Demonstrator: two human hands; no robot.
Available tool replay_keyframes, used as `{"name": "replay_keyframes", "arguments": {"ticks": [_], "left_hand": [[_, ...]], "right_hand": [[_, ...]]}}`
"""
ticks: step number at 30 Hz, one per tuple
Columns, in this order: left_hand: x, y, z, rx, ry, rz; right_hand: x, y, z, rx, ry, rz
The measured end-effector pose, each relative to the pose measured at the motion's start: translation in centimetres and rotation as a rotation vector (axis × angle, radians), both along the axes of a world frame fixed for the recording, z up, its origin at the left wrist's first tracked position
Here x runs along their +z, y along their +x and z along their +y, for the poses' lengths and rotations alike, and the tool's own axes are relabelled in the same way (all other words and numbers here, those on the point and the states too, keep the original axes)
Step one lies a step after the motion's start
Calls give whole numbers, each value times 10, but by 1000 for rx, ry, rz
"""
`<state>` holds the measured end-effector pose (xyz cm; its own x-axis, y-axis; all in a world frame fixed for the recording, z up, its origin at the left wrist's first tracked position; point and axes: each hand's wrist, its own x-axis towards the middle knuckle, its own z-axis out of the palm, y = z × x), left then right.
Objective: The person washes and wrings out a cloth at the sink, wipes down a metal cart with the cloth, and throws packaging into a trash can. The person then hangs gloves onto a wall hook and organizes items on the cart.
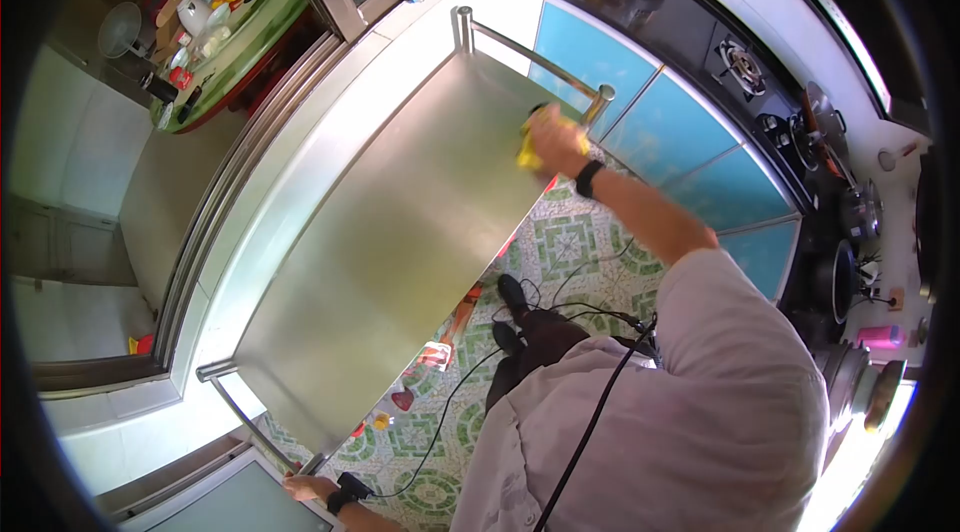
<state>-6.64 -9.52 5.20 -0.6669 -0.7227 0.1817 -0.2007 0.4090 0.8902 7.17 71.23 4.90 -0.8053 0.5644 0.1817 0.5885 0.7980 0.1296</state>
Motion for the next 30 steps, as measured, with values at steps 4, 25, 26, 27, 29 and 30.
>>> {"name": "replay_keyframes", "arguments": {"ticks": [4, 25, 26, 27, 29, 30], "left_hand": [[22, 1, 24, 63, -24, -32], [-2, -10, 0, 85, 17, -67], [-6, -11, -14, 62, -16, -63], [-9, -13, -25, 41, -42, -74], [45, -1, 63, 218, 127, -47], [33, -4, 47, 210, 84, -41]], "right_hand": [[2, -41, 31, -280, -219, 9], [49, 38, 46, 253, 244, -682], [50, 42, 47, 293, 246, -661], [54, 45, 46, 293, 252, -656], [66, 46, 40, 484, 389, -792], [78, 47, 34, 508, 385, -873]]}}
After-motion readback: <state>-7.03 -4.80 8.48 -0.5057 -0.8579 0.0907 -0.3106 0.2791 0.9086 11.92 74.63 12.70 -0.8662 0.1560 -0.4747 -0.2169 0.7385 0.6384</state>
